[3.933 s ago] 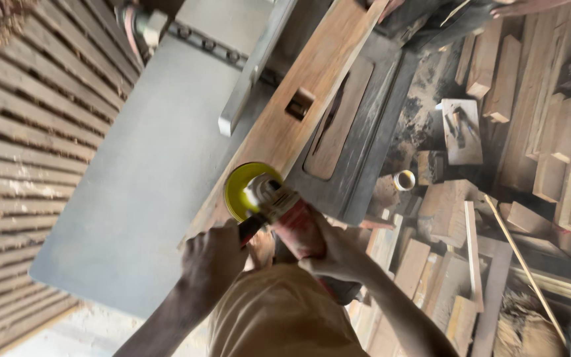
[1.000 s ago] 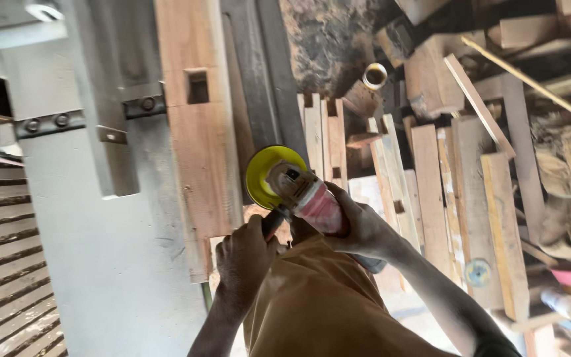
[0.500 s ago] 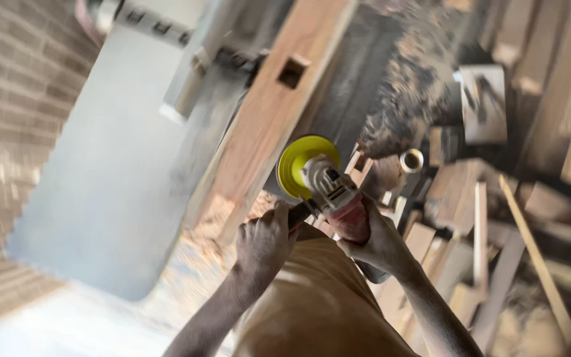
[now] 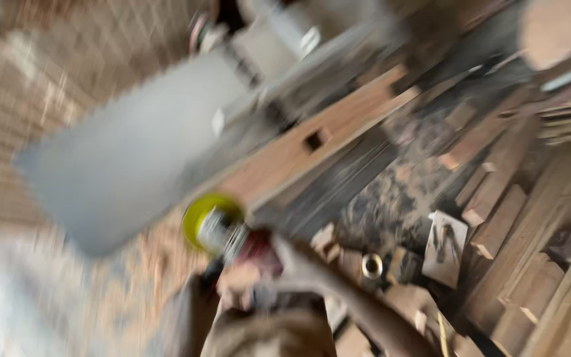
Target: The person uses a handheld angle grinder with a sanding disc to smooth the surface of a wooden plank. The person moves the tool along the length of the plank, generating sawdust, while another person stands nearby.
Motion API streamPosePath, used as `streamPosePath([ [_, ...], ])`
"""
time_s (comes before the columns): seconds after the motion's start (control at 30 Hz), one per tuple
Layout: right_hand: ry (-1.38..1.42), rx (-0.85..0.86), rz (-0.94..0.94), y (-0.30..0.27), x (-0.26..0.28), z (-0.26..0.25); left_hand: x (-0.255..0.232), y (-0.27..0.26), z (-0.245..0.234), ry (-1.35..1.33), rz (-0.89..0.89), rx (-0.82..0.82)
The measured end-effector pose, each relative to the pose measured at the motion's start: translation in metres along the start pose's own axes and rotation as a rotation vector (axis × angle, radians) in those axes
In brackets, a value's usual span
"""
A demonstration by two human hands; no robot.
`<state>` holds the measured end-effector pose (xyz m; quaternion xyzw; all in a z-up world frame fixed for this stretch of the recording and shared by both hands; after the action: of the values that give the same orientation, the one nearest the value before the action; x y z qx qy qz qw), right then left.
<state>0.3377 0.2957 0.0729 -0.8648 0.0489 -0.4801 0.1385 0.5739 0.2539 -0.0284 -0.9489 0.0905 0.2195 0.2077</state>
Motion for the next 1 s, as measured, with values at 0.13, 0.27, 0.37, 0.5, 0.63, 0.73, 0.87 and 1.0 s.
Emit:
streamPosePath([
  [0.13, 0.026, -0.028, -0.069, -0.005, -0.005, 0.001, 0.039, 0.030, 0.012, 0.112, 0.046, -0.065],
  [0.27, 0.123, -0.190, -0.239, -0.011, -0.051, -0.042, -0.036, 0.094, 0.040, 0.268, 0.089, -0.051],
  [0.37, 0.264, -0.237, -0.098, -0.033, -0.115, -0.089, -0.135, 0.080, 0.062, 0.486, 0.087, 0.044],
  [0.5, 0.263, -0.367, 0.033, -0.086, -0.199, -0.187, -0.312, 0.086, 0.086, 0.288, 0.381, 0.090],
  [0.63, 0.346, -0.386, 0.265, -0.123, -0.273, -0.255, -0.428, 0.104, 0.161, 0.376, 0.524, 0.401],
  [0.73, 0.261, -0.465, 0.354, -0.126, -0.298, -0.303, -0.502, 0.135, 0.176, 0.330, 0.745, 0.326],
  [0.87, 0.222, -0.537, 0.503, -0.101, -0.325, -0.349, -0.553, 0.205, 0.209, 0.473, 0.706, 0.471],
  [1.0, 0.373, -0.597, 0.623, -0.067, -0.352, -0.378, -0.610, 0.270, 0.218, 0.507, 0.786, 0.483],
])
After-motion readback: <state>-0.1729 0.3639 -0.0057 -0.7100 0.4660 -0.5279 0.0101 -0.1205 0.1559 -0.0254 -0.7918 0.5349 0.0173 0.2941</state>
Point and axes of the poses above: each hand's wrist, its own y-axis towards the middle knuckle, its own z-axis out of the palm, x = y × z, the point moved 10 cm from there along y, towards the middle knuckle, and after that the axes turned 5 degrees about y, right-handed, at the moved point
